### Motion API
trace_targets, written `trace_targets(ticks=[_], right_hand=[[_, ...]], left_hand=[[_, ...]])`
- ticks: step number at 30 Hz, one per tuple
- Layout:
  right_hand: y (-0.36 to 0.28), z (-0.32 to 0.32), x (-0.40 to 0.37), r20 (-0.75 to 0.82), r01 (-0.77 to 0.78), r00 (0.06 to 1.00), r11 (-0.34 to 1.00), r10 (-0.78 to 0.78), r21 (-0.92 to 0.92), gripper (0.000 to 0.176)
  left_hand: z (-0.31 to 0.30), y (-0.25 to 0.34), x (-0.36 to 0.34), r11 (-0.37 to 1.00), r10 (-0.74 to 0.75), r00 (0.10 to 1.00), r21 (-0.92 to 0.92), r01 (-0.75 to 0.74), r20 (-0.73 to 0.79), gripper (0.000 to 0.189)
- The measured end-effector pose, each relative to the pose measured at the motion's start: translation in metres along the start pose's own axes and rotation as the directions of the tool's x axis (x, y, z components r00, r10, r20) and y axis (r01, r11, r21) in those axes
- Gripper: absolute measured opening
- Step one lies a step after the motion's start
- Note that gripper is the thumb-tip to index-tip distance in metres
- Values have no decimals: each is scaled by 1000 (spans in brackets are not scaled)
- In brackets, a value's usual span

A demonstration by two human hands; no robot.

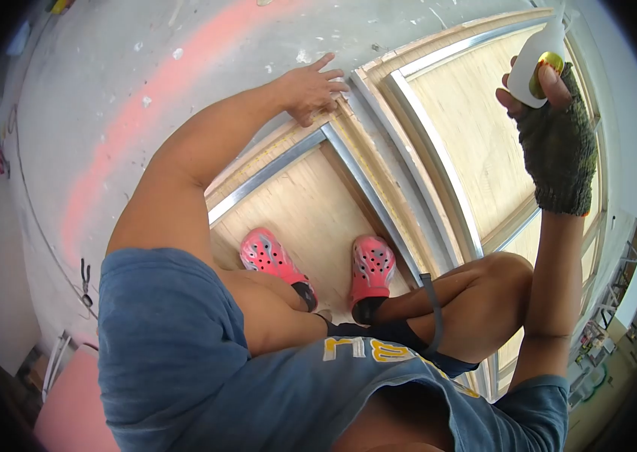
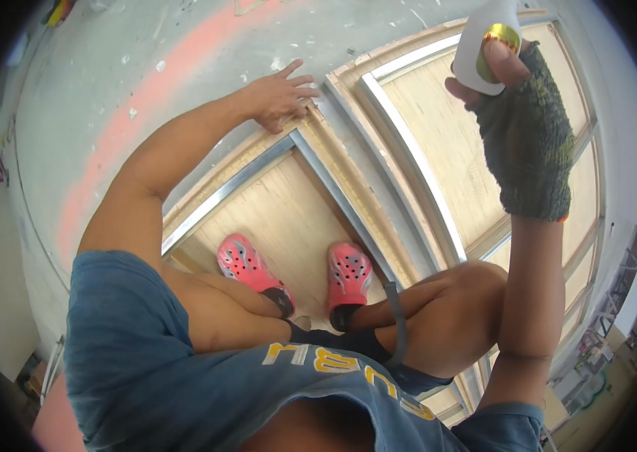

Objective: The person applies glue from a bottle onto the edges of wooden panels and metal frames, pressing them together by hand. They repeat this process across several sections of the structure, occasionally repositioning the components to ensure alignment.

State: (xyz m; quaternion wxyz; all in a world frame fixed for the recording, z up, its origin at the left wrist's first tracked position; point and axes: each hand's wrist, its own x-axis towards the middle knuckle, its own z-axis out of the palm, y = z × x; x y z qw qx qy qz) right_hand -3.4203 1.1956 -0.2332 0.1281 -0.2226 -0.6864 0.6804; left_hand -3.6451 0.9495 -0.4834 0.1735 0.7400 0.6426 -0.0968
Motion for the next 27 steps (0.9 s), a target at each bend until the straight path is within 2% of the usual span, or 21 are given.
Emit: trace_targets(ticks=[2,10,14,20,22,25,27], right_hand=[[3,-2,2,10,4,1000,999,-5,36,65],[-4,3,-4,9,41,999,998,-40,-54,74],[-9,1,-5,-21,17,1000,999,-17,-31,74],[-11,-8,-3,-11,78,997,997,-78,-7,66],[-4,-14,2,19,147,989,983,-150,114,63],[1,-23,5,-36,122,992,981,-118,151,62],[7,-29,12,-17,152,988,973,-152,173,59]], left_hand=[[0,3,0,1000,-4,1000,31,4,6,26],[7,2,1,999,-5,1000,43,6,-15,24],[9,1,2,999,-5,1000,48,5,-15,25],[6,2,2,999,-8,1000,45,8,2,31],[3,2,-2,999,-14,1000,42,14,18,34],[0,4,3,999,-21,999,42,19,42,42],[2,2,2,999,-28,998,47,25,58,46]])
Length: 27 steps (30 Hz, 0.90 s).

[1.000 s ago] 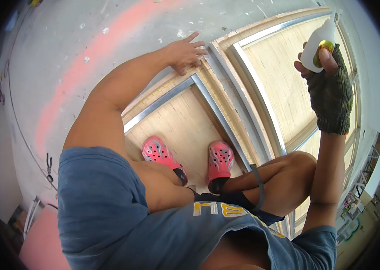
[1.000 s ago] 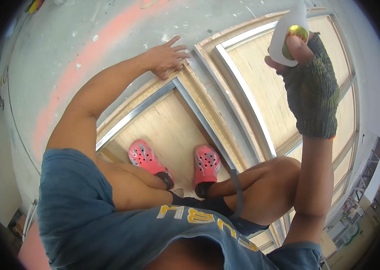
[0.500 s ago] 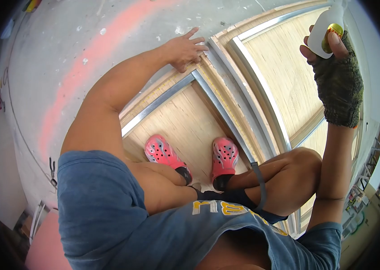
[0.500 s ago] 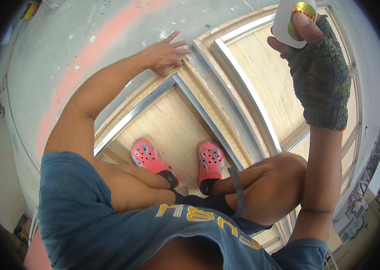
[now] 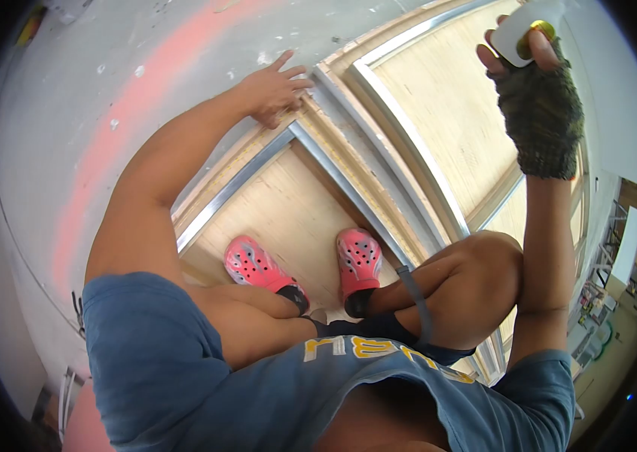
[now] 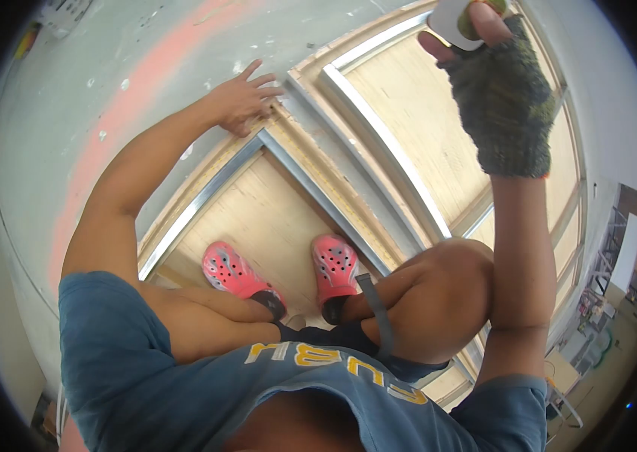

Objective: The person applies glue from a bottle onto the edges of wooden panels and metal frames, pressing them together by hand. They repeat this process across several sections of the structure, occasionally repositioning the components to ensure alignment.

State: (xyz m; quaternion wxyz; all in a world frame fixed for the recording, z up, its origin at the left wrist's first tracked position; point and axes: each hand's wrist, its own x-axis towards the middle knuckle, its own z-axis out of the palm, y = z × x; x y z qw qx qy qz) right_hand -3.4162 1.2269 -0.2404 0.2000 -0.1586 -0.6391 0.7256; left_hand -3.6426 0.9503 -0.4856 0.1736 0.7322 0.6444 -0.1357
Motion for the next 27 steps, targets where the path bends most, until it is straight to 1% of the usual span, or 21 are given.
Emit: trace_targets(ticks=[2,5,6,7,8,9,10,11,13,14,15,16,17,18,19,20,21,22,25,27], right_hand=[[1,0,0,6,24,1000,1000,-24,-8,59],[3,5,2,-23,2,1000,1000,-2,-17,59],[3,10,2,-55,7,998,1000,-6,16,52],[6,16,3,-81,12,997,999,-8,52,47],[7,13,4,-108,-3,994,999,8,48,52],[5,11,5,-137,-18,990,999,24,44,57],[4,11,5,-191,-17,981,998,29,66,43],[5,9,6,-160,28,987,1000,-27,1,44],[14,-7,11,-207,64,975,996,-77,-68,43],[6,-6,9,-203,-8,979,1000,8,4,41],[5,-5,7,-201,-14,979,1000,14,5,41],[5,-4,5,-192,13,980,982,-49,-188,42],[5,-2,3,-169,38,980,927,-108,-373,43],[-1,-5,1,-114,-24,991,757,-67,-653,50],[-1,-5,0,-114,-23,991,760,-68,-650,50],[0,-5,0,-190,-29,980,908,-57,-418,53],[-1,-2,-1,-259,-17,966,988,-25,-156,57],[-9,1,0,-266,-49,964,996,27,-75,61],[-14,-6,2,-281,-22,960,999,9,-41,61],[-17,-14,3,-261,-33,965,999,25,-27,60]], left_hand=[[2,0,-1,1000,16,998,-26,-17,-60,39],[5,-2,-2,999,19,996,-46,-24,-91,40],[8,-2,-3,999,9,996,-44,-13,-84,40],[11,-2,-2,999,13,995,-49,-18,-99,44],[12,-4,-2,998,17,993,-52,-23,-115,48],[9,-6,-3,999,2,994,-48,-8,-106,48],[8,-5,-3,999,11,995,-46,-16,-103,47],[9,-3,-3,999,20,995,-48,-25,-98,46],[8,-5,-3,999,13,996,-47,-17,-84,43],[6,-6,-3,999,17,997,-42,-20,-73,42],[6,-5,-2,999,25,998,-42,-27,-62,41],[6,-5,-1,998,25,998,-50,-28,-58,41],[8,-4,-1,999,27,998,-40,-29,-61,40],[9,-5,-1,999,28,998,-25,-30,-63,39],[9,-6,-2,999,27,998,-23,-28,-60,39],[7,-5,-2,999,28,998,-31,-30,-60,39],[6,-5,-2,999,31,998,-41,-33,-61,39],[5,-5,0,998,32,998,-45,-34,-58,39],[3,-3,0,1000,27,999,-8,-27,-19,40],[4,-4,-2,999,33,997,-18,-35,-65,39]])
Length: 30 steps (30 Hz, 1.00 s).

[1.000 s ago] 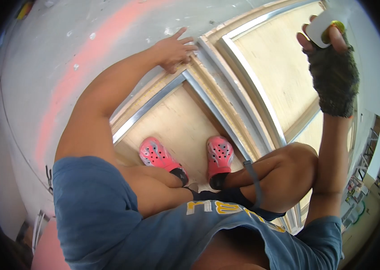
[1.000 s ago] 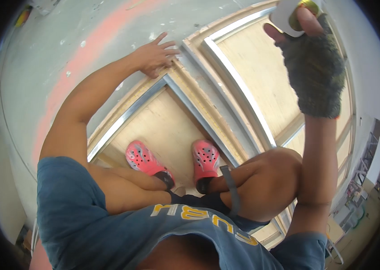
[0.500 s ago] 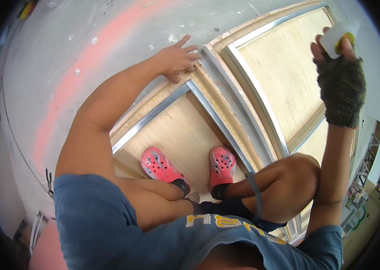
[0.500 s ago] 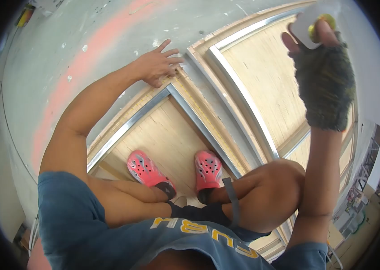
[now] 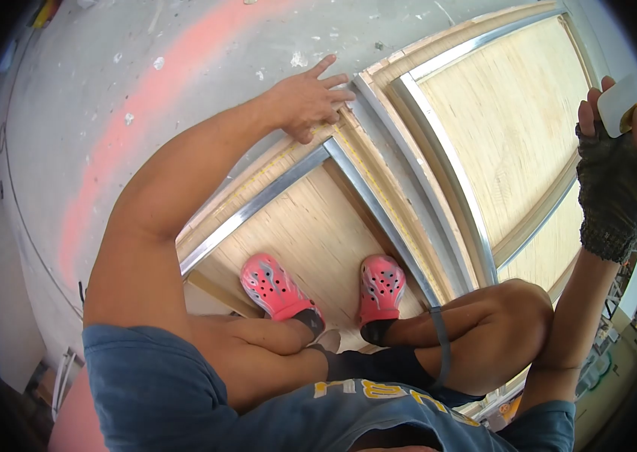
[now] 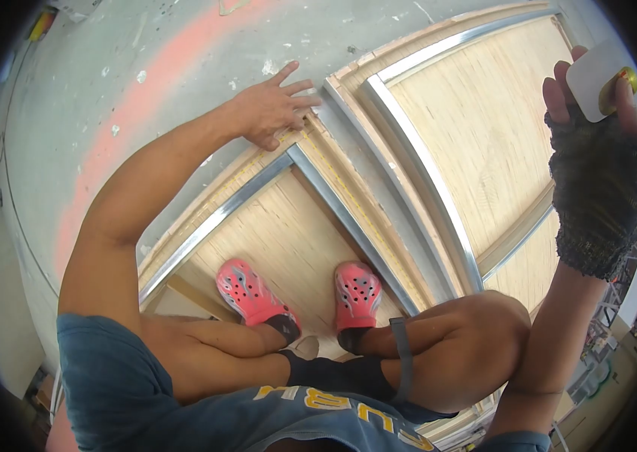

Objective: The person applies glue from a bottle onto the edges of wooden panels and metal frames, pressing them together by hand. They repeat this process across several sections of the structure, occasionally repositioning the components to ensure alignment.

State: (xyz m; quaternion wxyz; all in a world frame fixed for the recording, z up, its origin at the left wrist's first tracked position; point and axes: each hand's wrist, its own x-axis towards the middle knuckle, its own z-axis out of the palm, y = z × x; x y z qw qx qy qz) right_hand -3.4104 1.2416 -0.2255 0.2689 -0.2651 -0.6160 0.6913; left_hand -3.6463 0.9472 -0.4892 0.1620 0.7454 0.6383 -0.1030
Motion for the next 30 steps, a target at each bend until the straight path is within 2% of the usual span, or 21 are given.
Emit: trace_targets(ticks=[2,6,8,17,20,25,30], right_hand=[[-1,-3,-1,51,-21,999,999,19,46,61],[2,-10,0,118,5,993,1000,-6,11,63],[-2,-3,-3,143,-28,990,997,18,67,66],[-2,6,-8,108,-21,994,1000,21,-5,74],[-4,12,-11,58,-14,998,1000,12,21,73],[-5,7,-9,69,8,998,1000,-9,17,69],[-8,3,-12,96,15,995,1000,-15,-2,67]], left_hand=[[0,1,1,1000,-4,1000,8,4,9,39],[-1,0,2,1000,-4,1000,21,4,19,37],[-2,1,1,1000,-3,1000,27,3,21,36],[4,1,0,1000,7,1000,11,-7,-16,30],[0,4,-1,1000,14,1000,27,-14,1,31],[0,8,-1,998,16,1000,68,-16,8,32],[0,6,-3,1000,-17,999,-9,17,-31,34]])
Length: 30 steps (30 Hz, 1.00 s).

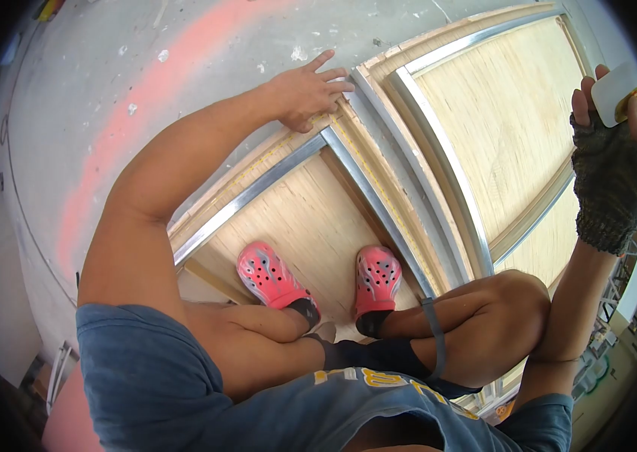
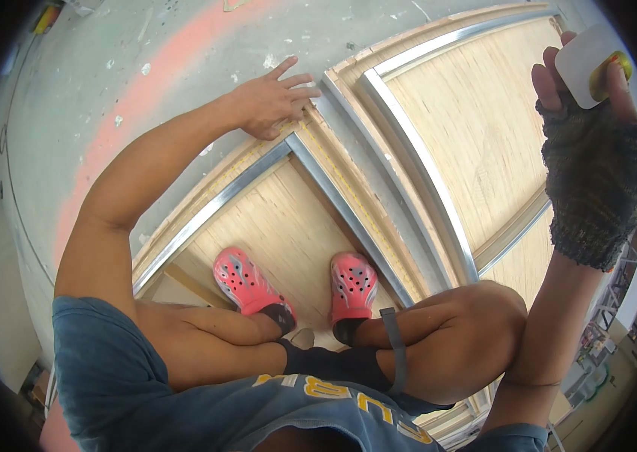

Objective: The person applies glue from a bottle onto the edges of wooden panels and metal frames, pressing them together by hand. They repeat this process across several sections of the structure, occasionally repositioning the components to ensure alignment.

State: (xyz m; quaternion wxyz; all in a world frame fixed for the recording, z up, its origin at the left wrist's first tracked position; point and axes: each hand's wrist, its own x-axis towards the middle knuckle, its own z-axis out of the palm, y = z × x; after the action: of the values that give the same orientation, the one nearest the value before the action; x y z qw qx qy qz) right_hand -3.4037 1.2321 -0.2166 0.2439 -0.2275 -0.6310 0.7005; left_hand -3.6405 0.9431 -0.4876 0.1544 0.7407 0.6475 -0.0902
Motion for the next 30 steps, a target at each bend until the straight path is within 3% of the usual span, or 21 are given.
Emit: trace_targets(ticks=[12,18,30], right_hand=[[-1,-3,-1,47,3,999,998,0,-61,65],[-1,4,-5,-6,19,1000,996,-19,-82,66],[0,0,-3,27,-7,1000,999,6,38,70]], left_hand=[[2,3,-4,998,2,1000,59,-4,27,30],[-2,5,-1,996,0,998,84,-5,56,30],[-1,5,2,996,0,999,90,-5,52,31]])
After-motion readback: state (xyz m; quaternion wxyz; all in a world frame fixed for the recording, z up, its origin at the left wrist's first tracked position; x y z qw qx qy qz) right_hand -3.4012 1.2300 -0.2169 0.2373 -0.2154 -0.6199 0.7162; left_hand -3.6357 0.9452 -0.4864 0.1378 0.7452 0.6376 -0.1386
